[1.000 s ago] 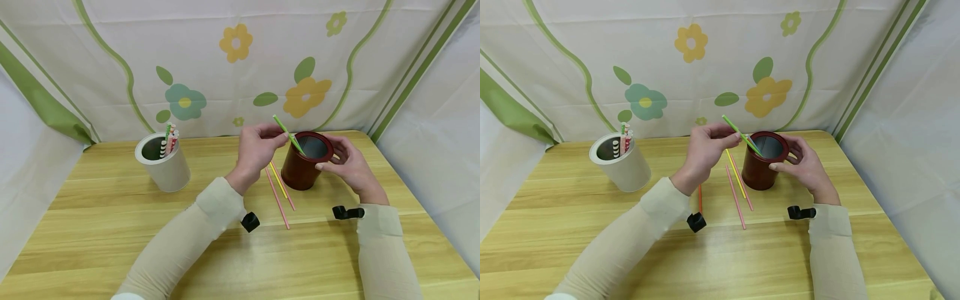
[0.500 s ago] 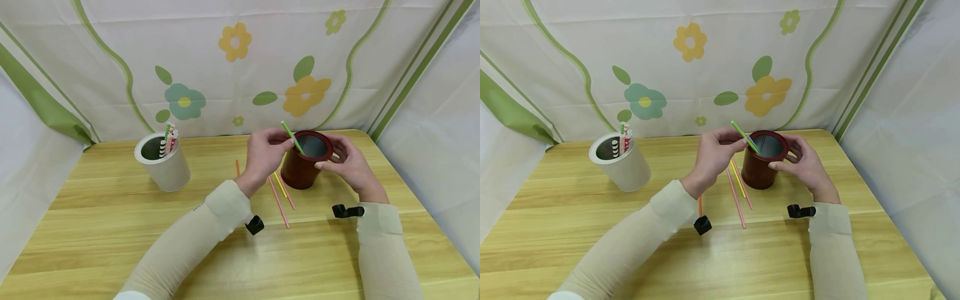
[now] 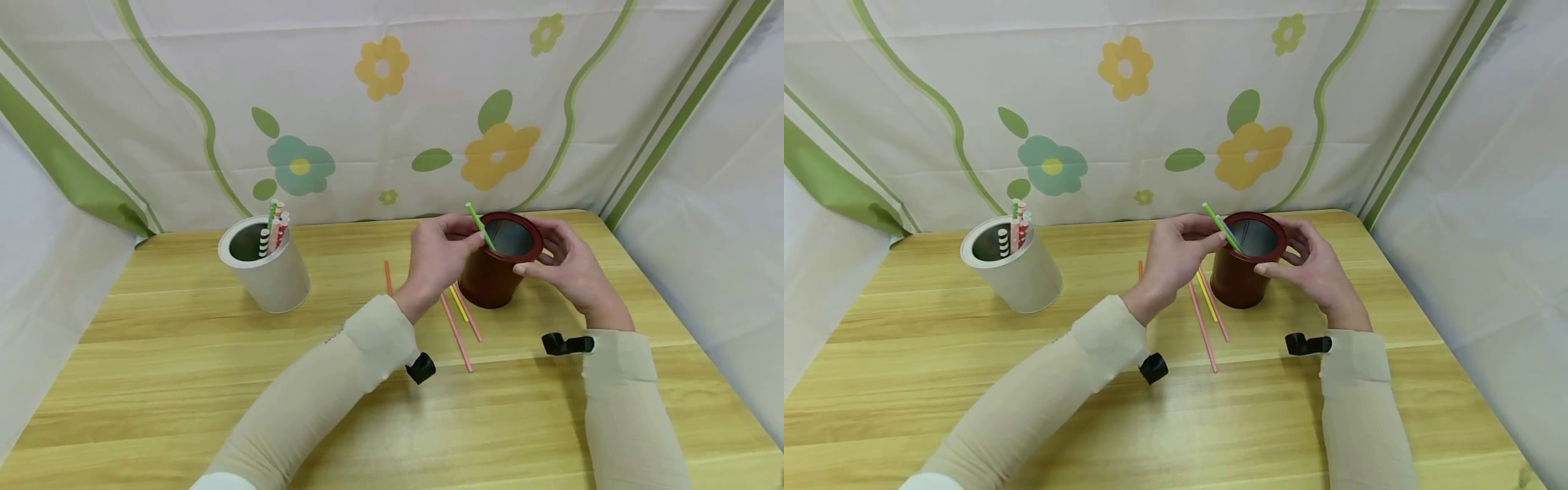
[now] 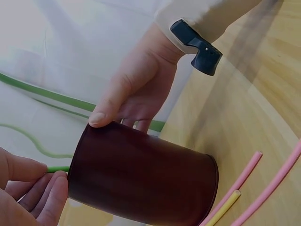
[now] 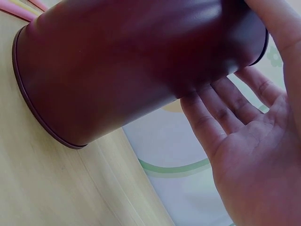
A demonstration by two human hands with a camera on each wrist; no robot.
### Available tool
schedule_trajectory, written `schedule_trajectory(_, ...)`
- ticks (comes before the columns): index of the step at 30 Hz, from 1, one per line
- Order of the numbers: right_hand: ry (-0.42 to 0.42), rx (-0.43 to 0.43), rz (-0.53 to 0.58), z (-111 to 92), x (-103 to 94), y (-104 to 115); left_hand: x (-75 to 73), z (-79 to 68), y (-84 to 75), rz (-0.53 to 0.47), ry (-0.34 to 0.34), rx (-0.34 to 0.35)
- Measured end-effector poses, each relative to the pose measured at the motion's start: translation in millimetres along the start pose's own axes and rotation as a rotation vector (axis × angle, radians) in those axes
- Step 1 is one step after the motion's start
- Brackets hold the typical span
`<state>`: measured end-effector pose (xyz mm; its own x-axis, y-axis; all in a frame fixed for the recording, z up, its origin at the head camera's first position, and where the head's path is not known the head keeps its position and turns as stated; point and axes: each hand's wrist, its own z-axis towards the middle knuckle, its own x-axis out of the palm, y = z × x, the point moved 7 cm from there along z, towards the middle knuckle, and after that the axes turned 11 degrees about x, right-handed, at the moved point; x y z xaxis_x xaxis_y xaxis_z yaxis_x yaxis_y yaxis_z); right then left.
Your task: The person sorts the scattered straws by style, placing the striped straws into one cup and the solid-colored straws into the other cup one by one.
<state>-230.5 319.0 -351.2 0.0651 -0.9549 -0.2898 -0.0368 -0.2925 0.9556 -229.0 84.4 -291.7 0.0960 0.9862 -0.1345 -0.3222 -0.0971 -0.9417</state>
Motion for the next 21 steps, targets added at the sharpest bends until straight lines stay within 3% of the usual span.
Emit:
schedule_trajectory(7,0.006,-0.007,0.019,0.3,0.8,1.2,1.2,1.3,-0.4,0.025,0.015,0.017)
schedule_trajectory(21,-0.001,-0.018,0.02,-1.6,0.3,1.5,-0.2,0.5,1.4,0.032,0.006,-0.016)
